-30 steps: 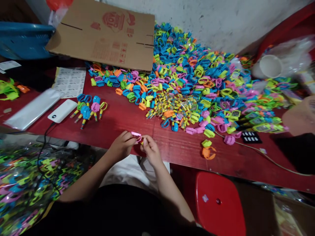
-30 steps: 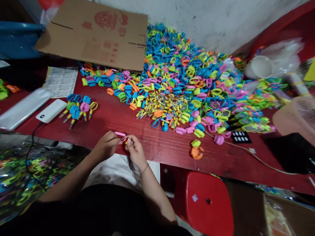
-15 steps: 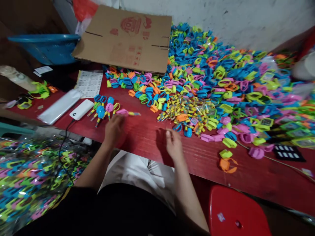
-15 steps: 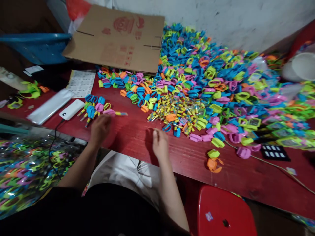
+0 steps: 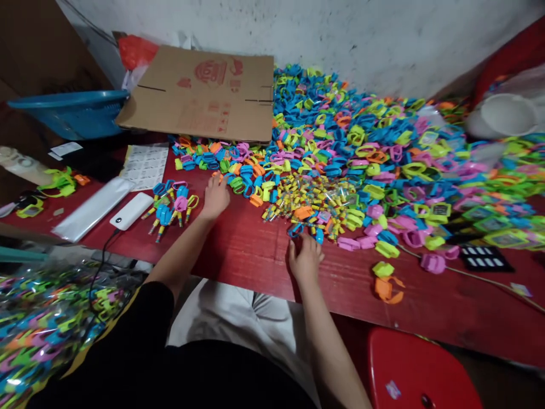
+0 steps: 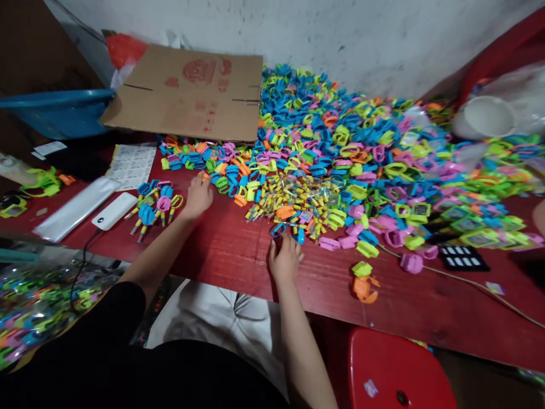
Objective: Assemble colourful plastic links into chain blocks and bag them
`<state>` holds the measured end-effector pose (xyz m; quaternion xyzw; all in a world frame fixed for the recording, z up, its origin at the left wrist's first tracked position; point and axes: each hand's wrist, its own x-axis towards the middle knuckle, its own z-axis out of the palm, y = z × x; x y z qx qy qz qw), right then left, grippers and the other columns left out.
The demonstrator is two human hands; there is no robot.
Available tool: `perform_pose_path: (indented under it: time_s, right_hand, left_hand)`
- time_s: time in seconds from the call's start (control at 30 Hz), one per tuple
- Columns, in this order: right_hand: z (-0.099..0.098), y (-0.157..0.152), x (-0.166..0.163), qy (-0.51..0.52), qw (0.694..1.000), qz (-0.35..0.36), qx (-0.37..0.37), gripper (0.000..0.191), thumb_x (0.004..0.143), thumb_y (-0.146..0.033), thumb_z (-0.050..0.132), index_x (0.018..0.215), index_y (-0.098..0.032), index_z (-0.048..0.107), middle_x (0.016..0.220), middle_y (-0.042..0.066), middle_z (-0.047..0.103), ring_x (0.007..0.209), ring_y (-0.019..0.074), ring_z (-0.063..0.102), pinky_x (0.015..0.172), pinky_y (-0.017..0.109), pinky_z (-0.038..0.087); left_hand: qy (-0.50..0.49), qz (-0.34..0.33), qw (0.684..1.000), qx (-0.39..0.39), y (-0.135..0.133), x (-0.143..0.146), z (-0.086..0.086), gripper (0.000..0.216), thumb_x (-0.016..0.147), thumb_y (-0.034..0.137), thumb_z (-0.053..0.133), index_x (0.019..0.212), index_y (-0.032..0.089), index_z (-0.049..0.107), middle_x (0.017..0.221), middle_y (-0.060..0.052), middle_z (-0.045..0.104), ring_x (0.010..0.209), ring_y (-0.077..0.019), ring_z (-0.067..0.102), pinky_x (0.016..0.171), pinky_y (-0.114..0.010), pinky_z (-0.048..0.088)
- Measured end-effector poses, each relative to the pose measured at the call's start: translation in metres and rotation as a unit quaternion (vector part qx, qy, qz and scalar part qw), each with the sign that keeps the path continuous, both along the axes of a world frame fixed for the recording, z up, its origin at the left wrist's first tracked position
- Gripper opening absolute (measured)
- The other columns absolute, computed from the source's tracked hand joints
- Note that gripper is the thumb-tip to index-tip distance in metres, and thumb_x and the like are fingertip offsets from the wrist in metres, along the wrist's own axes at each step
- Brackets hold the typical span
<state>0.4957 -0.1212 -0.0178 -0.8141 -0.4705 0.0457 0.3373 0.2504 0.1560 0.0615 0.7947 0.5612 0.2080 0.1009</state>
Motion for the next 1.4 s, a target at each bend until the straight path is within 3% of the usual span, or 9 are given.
perform_pose_path:
  time_s: [0.1,0.2,0.43,0.53,0.67,0.9,1.07,1.27,1.4]
  right_hand:
    - [-0.001,0.002,0.001,-0.007,1.0,0.0,0.005,0.052,0.111,-0.048,0.051,0.152,-0.022,0.07,0.156,0.023,0.063,0.144,0.0417,0.053,0.113,0.063,0.048]
    - [0.0,0.007,0.001,-0.014,1.0,0.009,-0.02,0.048,0.112,-0.043,0.052,0.15,-0.022,0.073,0.161,0.022,0.063,0.145,0.0413,0.052,0.113,0.06,0.046]
    - [0.007,0.004,-0.004,-0.024,0.996,0.084,-0.019,0.04,0.111,-0.039,0.063,0.146,-0.026,0.078,0.137,0.016,0.074,0.129,0.0342,0.058,0.103,0.046,0.043]
    - [0.012,0.004,0.0,-0.024,0.993,0.118,0.002,0.039,0.112,-0.036,0.061,0.147,-0.027,0.076,0.136,0.014,0.074,0.128,0.0325,0.06,0.105,0.044,0.044]
    - [0.024,0.018,0.035,-0.039,0.999,0.017,0.031,0.037,0.112,-0.029,0.055,0.14,-0.023,0.077,0.132,0.016,0.073,0.125,0.0334,0.061,0.105,0.046,0.046]
    - [0.044,0.05,0.074,-0.047,0.998,-0.011,-0.032,0.016,0.103,-0.034,0.072,0.094,-0.022,0.076,0.107,0.015,0.077,0.111,0.0329,0.059,0.101,0.048,0.044]
    - [0.059,0.022,0.029,0.124,0.979,-0.051,0.154,0.041,0.105,-0.064,0.069,0.095,-0.024,0.066,0.091,0.009,0.075,0.092,0.0281,0.067,0.094,0.046,0.052]
    - [0.071,-0.023,-0.073,0.484,0.851,0.109,0.172,0.057,0.096,-0.08,0.079,0.097,-0.029,0.054,0.082,0.0,0.074,0.069,0.0198,0.069,0.073,0.035,0.058]
    - [0.081,-0.032,-0.089,0.479,0.851,0.138,0.165,0.056,0.105,-0.084,0.062,0.112,-0.028,0.064,0.085,-0.001,0.067,0.073,0.0183,0.064,0.074,0.033,0.056]
  left_hand:
    - [0.019,0.042,0.998,-0.054,0.038,0.007,0.008,0.076,0.095,0.005,0.052,0.171,0.012,0.053,0.19,-0.024,0.033,0.172,-0.0453,0.032,0.135,-0.073,0.033]
    - [0.076,0.025,0.993,-0.083,0.049,0.005,0.015,0.066,0.101,0.004,0.042,0.165,0.004,0.057,0.173,-0.033,0.054,0.156,-0.0424,0.054,0.128,-0.065,0.044]
    - [0.248,-0.063,0.966,-0.041,-0.056,-0.023,0.008,0.059,0.1,0.004,0.044,0.155,-0.01,0.062,0.131,-0.038,0.073,0.117,-0.0416,0.074,0.104,-0.051,0.057]
    - [0.161,-0.094,0.981,-0.059,-0.11,-0.043,0.003,0.041,0.101,0.01,0.05,0.129,0.008,0.08,0.118,-0.024,0.078,0.099,-0.0325,0.076,0.093,-0.042,0.059]
    - [-0.064,-0.046,0.992,-0.095,-0.156,-0.057,-0.004,0.032,0.103,0.046,0.064,0.099,0.019,0.081,0.105,-0.012,0.078,0.089,-0.0256,0.074,0.084,-0.035,0.058]
    - [-0.319,-0.05,0.924,-0.205,-0.193,-0.045,0.002,0.047,0.091,0.065,0.078,0.08,0.02,0.071,0.078,-0.002,0.068,0.073,-0.0164,0.064,0.071,-0.027,0.052]
    - [-0.423,-0.043,0.881,-0.206,-0.206,-0.029,0.01,0.047,0.092,0.066,0.084,0.09,0.019,0.08,0.101,-0.008,0.078,0.095,-0.0217,0.075,0.089,-0.034,0.064]
    - [-0.529,-0.046,0.785,-0.319,-0.226,0.0,0.006,0.064,0.089,0.078,0.086,0.105,0.017,0.08,0.106,-0.011,0.083,0.103,-0.0291,0.082,0.11,-0.057,0.068]
    - [-0.417,-0.125,0.869,-0.236,-0.235,0.002,0.008,0.049,0.107,0.066,0.069,0.115,0.019,0.079,0.135,-0.016,0.079,0.128,-0.0309,0.076,0.116,-0.053,0.065]
